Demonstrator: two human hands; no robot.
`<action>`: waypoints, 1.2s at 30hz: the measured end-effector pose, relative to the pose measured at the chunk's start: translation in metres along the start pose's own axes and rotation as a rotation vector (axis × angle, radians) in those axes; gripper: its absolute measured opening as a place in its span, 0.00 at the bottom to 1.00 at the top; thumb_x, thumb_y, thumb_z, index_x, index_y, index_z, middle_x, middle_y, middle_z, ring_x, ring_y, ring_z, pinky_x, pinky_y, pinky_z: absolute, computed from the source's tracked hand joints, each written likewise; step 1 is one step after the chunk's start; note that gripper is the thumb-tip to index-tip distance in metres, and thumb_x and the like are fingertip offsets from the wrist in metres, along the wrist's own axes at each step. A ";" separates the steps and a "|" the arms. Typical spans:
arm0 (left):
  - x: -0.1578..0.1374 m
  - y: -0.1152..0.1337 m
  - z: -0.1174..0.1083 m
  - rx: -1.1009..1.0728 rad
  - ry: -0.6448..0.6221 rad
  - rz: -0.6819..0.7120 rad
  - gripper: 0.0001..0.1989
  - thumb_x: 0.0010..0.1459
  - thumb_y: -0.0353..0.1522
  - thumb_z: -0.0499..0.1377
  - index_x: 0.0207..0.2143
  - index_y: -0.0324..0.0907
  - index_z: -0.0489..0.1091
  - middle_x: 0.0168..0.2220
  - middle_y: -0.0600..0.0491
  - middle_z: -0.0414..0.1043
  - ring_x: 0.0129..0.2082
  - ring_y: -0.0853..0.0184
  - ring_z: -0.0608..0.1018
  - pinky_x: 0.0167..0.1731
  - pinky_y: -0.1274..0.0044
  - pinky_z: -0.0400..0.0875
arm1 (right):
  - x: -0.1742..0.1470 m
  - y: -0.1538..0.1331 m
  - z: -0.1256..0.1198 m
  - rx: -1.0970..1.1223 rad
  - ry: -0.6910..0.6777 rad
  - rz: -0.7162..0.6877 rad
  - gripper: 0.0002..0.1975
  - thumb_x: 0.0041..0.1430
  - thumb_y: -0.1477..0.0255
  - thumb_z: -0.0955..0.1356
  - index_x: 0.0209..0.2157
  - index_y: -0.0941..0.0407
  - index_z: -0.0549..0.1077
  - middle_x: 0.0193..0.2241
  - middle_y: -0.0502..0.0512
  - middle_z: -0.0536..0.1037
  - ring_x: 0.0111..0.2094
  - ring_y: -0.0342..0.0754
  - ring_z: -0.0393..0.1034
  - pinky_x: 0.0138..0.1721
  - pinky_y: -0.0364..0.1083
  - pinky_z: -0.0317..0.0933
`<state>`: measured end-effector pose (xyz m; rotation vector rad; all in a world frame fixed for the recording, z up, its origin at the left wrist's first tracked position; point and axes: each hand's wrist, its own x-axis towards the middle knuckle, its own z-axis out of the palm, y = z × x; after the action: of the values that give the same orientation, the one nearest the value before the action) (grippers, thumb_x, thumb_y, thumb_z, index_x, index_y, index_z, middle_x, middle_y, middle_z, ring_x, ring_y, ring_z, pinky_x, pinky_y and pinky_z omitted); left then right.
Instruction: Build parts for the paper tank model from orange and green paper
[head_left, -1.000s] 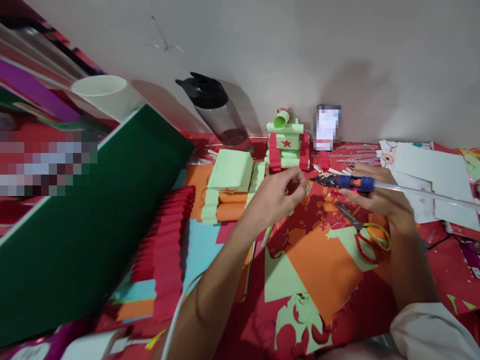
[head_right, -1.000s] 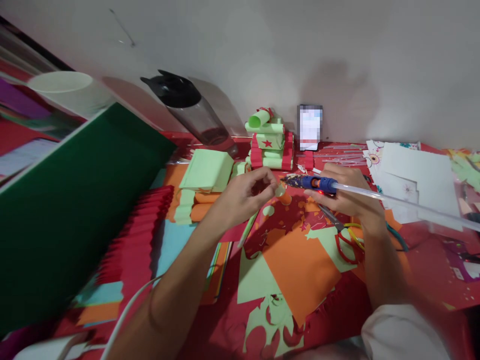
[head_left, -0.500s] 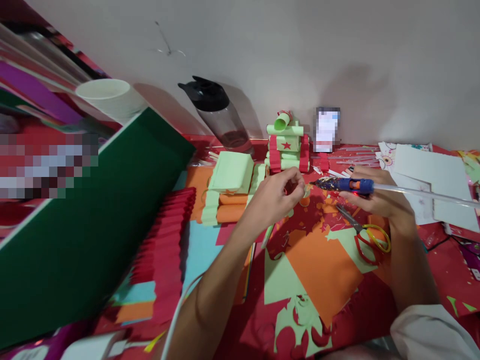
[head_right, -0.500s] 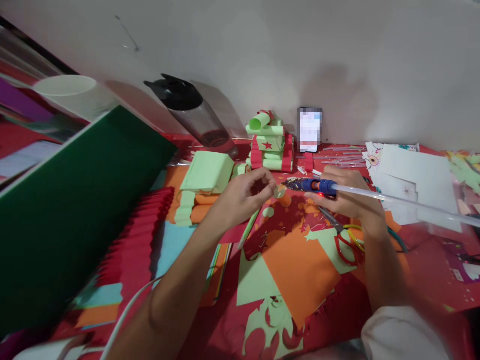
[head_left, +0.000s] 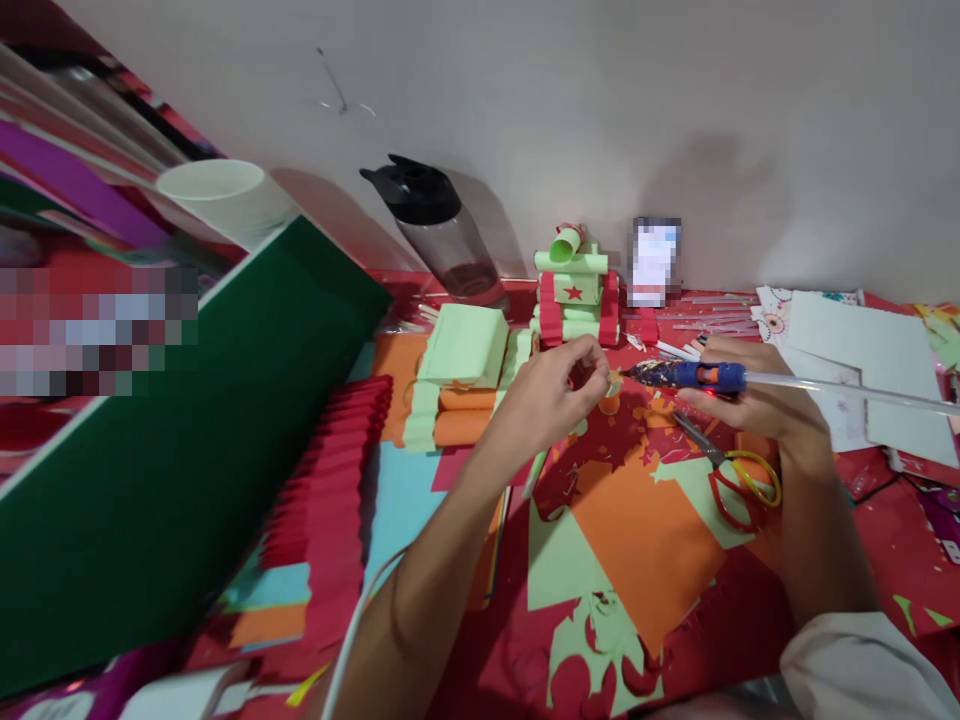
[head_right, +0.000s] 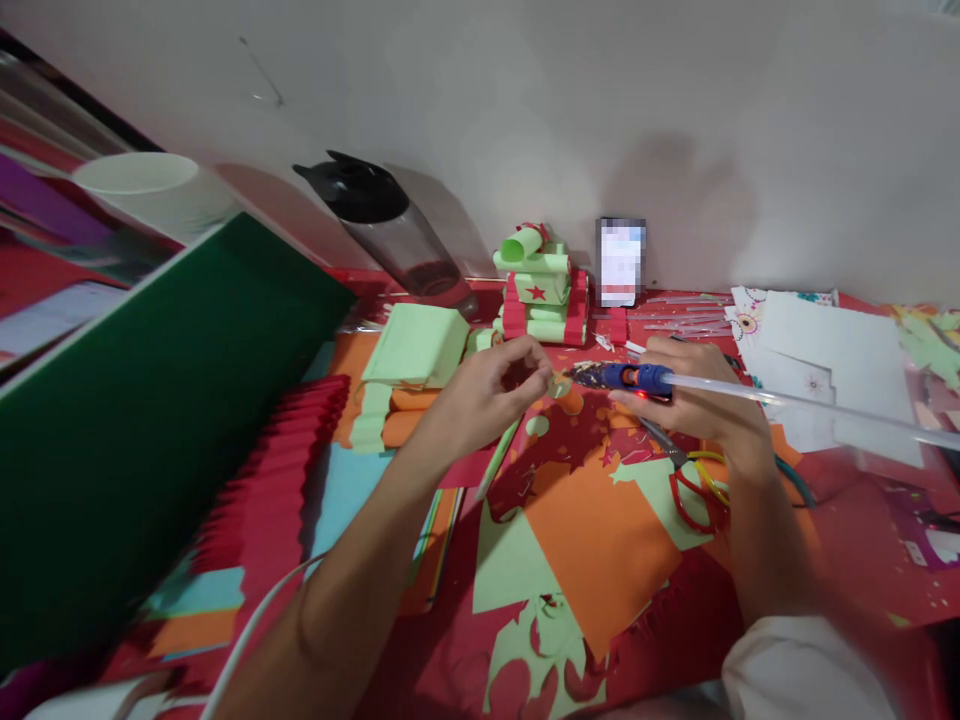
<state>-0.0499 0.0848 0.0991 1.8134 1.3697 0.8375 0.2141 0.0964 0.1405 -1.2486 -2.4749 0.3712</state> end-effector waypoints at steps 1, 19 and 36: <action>0.000 0.000 0.000 -0.001 0.002 0.000 0.05 0.59 0.34 0.53 0.30 0.44 0.64 0.28 0.58 0.71 0.29 0.68 0.71 0.32 0.74 0.62 | 0.000 -0.001 -0.001 0.008 -0.006 0.004 0.24 0.67 0.50 0.68 0.25 0.52 0.63 0.25 0.51 0.68 0.26 0.47 0.61 0.29 0.48 0.51; 0.000 0.001 -0.001 0.009 0.027 -0.006 0.05 0.58 0.35 0.53 0.30 0.44 0.64 0.28 0.57 0.70 0.29 0.67 0.71 0.32 0.73 0.62 | 0.002 -0.004 -0.003 0.038 -0.052 -0.026 0.22 0.68 0.52 0.67 0.25 0.52 0.65 0.27 0.51 0.71 0.28 0.48 0.65 0.30 0.48 0.55; 0.000 0.002 -0.002 0.014 0.027 0.010 0.05 0.58 0.34 0.53 0.30 0.45 0.64 0.27 0.56 0.71 0.28 0.66 0.71 0.32 0.74 0.62 | -0.001 0.002 -0.003 0.105 0.066 0.053 0.22 0.64 0.52 0.70 0.26 0.51 0.62 0.25 0.50 0.67 0.26 0.47 0.61 0.29 0.47 0.54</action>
<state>-0.0502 0.0850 0.1018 1.8268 1.3885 0.8628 0.2177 0.0966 0.1422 -1.2651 -2.3396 0.4601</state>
